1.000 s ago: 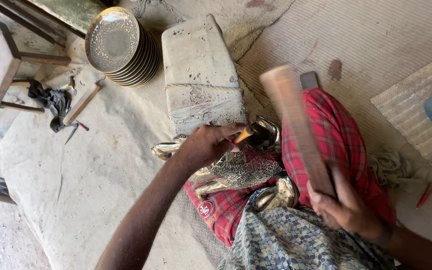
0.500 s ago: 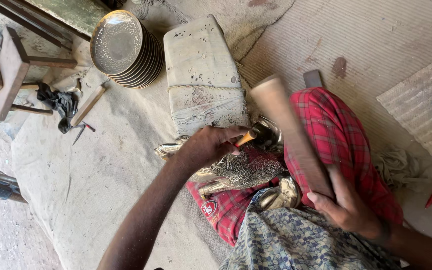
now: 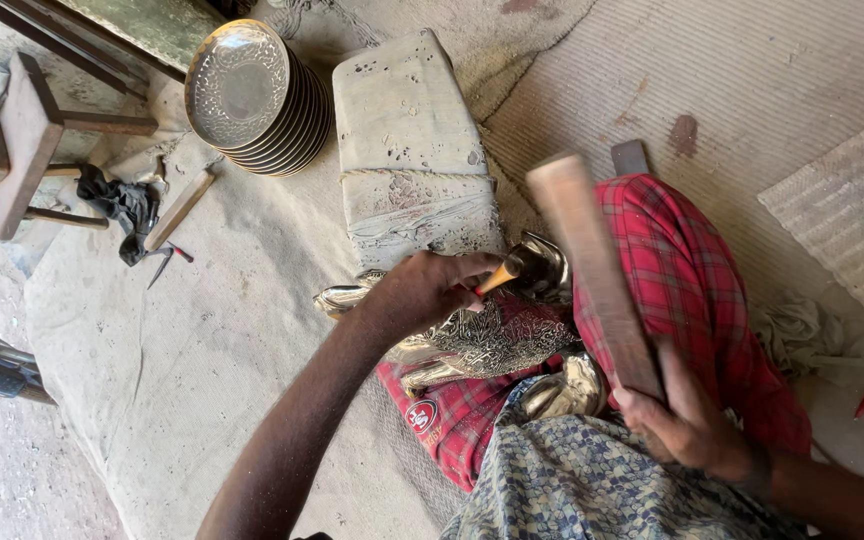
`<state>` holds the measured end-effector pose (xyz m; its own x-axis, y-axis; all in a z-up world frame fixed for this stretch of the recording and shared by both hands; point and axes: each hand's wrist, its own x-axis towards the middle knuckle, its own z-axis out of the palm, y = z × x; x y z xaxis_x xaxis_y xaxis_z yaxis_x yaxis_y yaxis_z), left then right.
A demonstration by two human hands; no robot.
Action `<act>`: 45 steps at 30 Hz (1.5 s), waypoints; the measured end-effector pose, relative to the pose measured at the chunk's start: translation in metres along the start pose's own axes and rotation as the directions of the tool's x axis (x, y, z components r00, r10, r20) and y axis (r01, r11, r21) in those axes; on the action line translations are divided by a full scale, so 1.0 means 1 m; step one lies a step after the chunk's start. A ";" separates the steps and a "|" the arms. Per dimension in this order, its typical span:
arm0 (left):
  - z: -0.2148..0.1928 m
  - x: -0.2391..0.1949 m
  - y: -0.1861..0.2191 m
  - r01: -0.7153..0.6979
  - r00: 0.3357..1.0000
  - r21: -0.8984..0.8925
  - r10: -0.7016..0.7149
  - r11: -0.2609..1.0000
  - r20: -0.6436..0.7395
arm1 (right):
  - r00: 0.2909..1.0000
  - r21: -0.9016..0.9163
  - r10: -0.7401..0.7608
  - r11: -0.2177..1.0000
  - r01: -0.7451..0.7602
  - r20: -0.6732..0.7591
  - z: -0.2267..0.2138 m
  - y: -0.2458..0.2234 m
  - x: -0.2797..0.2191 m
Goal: The person sits on the floor and uses a chisel and hammer to engrave a decorative pattern onto a silver-colored metal object shaped like an animal. The person repeatedly strikes the chisel to create fine details on the surface.
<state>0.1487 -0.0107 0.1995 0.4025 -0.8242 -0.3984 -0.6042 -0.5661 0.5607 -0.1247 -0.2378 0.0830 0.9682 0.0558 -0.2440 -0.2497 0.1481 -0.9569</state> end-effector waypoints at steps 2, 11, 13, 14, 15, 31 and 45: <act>0.000 0.002 -0.002 -0.011 0.999 -0.040 0.009 0.999 -0.045 | 0.999 0.022 0.005 1.000 -0.004 -0.040 -0.001 0.001 0.001; 0.005 -0.001 -0.011 -0.099 0.991 -0.046 0.095 0.994 -0.092 | 1.000 0.002 -0.025 1.000 0.025 -0.013 -0.007 -0.012 0.011; 0.006 -0.001 -0.011 -0.068 0.996 -0.008 0.068 0.998 -0.052 | 0.998 -0.303 -0.057 0.951 0.066 0.039 -0.008 -0.014 0.011; 0.006 -0.002 -0.011 -0.049 0.998 0.010 0.050 0.999 -0.035 | 0.998 -0.149 -0.052 0.987 0.055 0.024 -0.008 -0.014 0.011; 0.006 -0.003 -0.011 -0.065 0.997 0.026 0.066 0.998 -0.032 | 0.999 0.013 -0.042 0.999 0.042 0.002 -0.006 -0.012 0.010; 0.002 -0.010 -0.008 -0.072 0.996 -0.042 0.069 0.997 -0.063 | 0.995 0.228 -0.100 0.969 0.096 0.004 0.000 -0.027 0.019; 0.006 -0.013 -0.012 -0.072 0.997 -0.017 0.071 0.997 -0.042 | 0.982 -0.201 -0.191 0.961 0.189 0.009 -0.004 -0.016 0.023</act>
<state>0.1470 0.0066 0.1936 0.3871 -0.8623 -0.3264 -0.6195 -0.5054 0.6006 -0.0988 -0.2425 0.0921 0.9978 0.0355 -0.0551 -0.0534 -0.0457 -0.9975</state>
